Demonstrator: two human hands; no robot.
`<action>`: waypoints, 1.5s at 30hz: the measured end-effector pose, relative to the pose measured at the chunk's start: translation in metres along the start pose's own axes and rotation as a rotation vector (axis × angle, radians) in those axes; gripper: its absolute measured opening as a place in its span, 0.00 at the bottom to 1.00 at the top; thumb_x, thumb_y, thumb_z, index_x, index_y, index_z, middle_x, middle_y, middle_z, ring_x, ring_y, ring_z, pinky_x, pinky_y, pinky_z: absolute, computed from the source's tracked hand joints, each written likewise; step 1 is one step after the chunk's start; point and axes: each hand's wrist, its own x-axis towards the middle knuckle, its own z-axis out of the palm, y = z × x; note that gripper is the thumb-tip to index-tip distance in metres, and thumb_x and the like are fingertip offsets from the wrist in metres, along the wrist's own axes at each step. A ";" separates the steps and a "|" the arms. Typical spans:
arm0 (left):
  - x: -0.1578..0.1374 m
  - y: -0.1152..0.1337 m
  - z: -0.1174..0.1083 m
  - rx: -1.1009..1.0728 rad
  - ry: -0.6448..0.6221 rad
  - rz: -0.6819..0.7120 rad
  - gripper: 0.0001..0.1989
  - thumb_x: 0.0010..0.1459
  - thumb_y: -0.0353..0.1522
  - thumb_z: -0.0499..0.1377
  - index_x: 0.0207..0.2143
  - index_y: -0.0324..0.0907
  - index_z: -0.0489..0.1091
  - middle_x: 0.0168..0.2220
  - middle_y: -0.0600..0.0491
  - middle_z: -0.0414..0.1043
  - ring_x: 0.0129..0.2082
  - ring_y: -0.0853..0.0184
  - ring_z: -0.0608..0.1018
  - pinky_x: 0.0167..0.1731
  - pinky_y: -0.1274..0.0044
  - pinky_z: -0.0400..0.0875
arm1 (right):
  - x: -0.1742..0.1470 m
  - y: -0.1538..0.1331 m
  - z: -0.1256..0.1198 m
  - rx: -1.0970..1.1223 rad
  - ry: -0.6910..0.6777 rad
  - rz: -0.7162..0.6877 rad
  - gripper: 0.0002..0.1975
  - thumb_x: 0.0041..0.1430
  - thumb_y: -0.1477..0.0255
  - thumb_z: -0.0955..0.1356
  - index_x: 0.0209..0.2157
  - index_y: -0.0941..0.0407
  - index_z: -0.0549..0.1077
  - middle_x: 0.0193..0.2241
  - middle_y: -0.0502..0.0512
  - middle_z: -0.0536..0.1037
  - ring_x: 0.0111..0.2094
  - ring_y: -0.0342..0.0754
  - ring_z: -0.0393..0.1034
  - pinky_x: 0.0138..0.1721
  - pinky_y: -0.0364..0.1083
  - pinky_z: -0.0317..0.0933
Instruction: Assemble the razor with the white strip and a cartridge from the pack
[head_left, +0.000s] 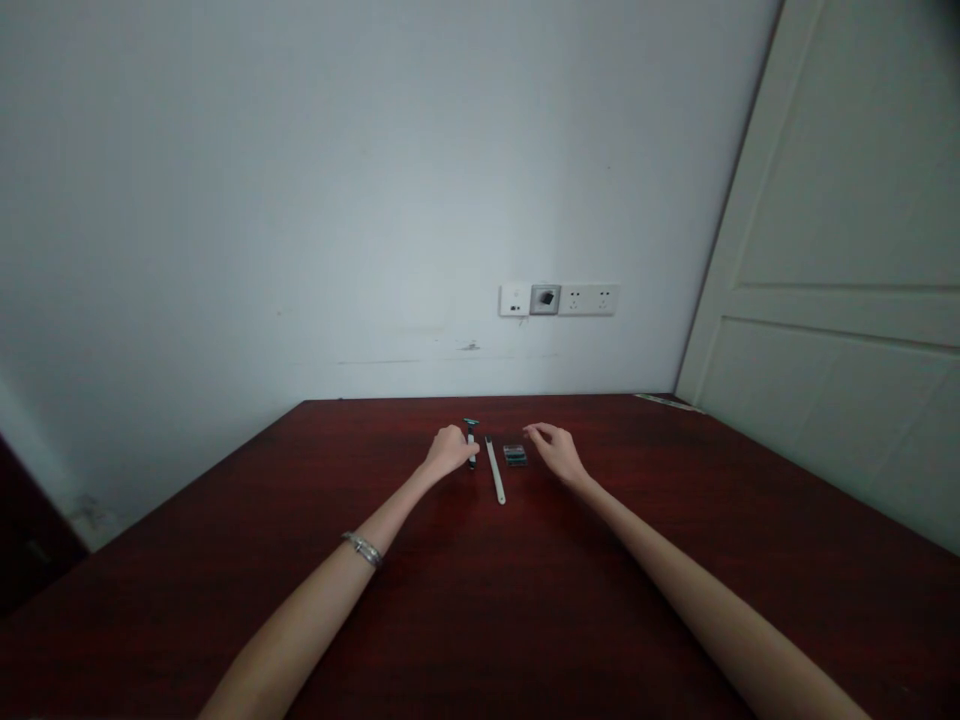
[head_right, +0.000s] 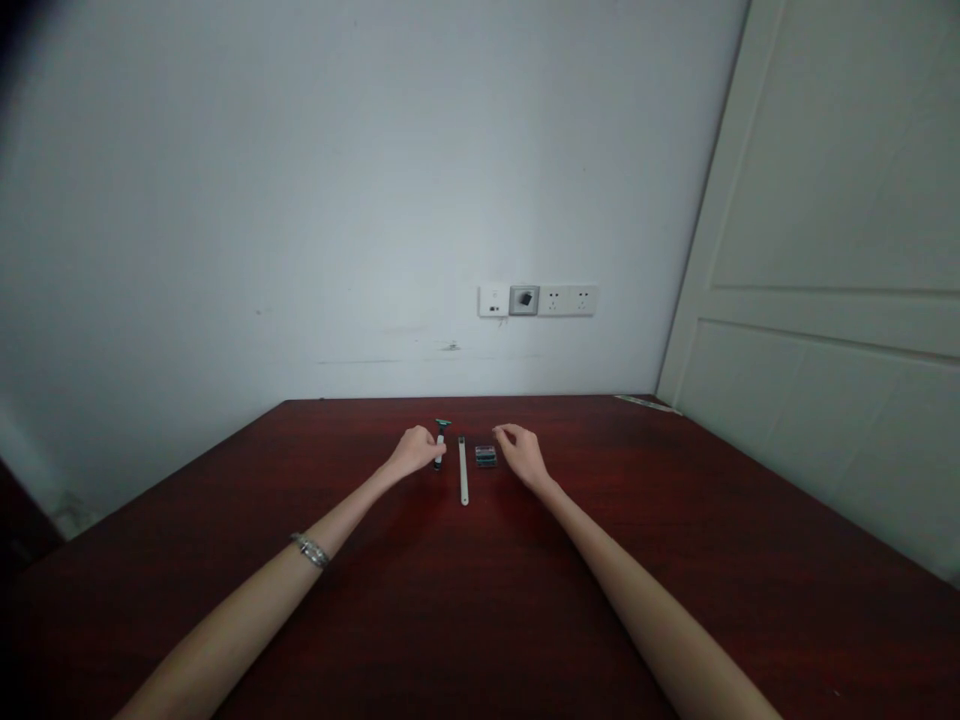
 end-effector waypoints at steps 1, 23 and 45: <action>-0.001 0.004 -0.002 -0.030 0.019 0.036 0.13 0.47 0.35 0.55 0.20 0.36 0.73 0.19 0.49 0.71 0.22 0.67 0.73 0.22 0.79 0.59 | 0.000 -0.004 0.004 0.099 -0.008 0.061 0.16 0.54 0.62 0.62 0.34 0.57 0.75 0.33 0.58 0.77 0.35 0.51 0.70 0.34 0.48 0.65; -0.012 0.017 -0.012 -0.605 -0.449 0.280 0.26 0.53 0.48 0.52 0.30 0.32 0.73 0.23 0.48 0.72 0.18 0.74 0.69 0.17 0.83 0.59 | -0.012 -0.054 0.015 0.907 -0.093 0.294 0.17 0.43 0.59 0.70 0.29 0.58 0.70 0.27 0.54 0.75 0.28 0.46 0.68 0.30 0.44 0.63; 0.023 0.048 0.013 -1.851 -0.505 -0.238 0.34 0.60 0.45 0.37 0.54 0.21 0.52 0.50 0.28 0.63 0.45 0.55 0.74 0.43 0.68 0.70 | -0.031 -0.072 0.042 1.049 -0.392 0.650 0.20 0.59 0.57 0.58 0.22 0.57 0.63 0.12 0.45 0.58 0.13 0.37 0.49 0.14 0.37 0.47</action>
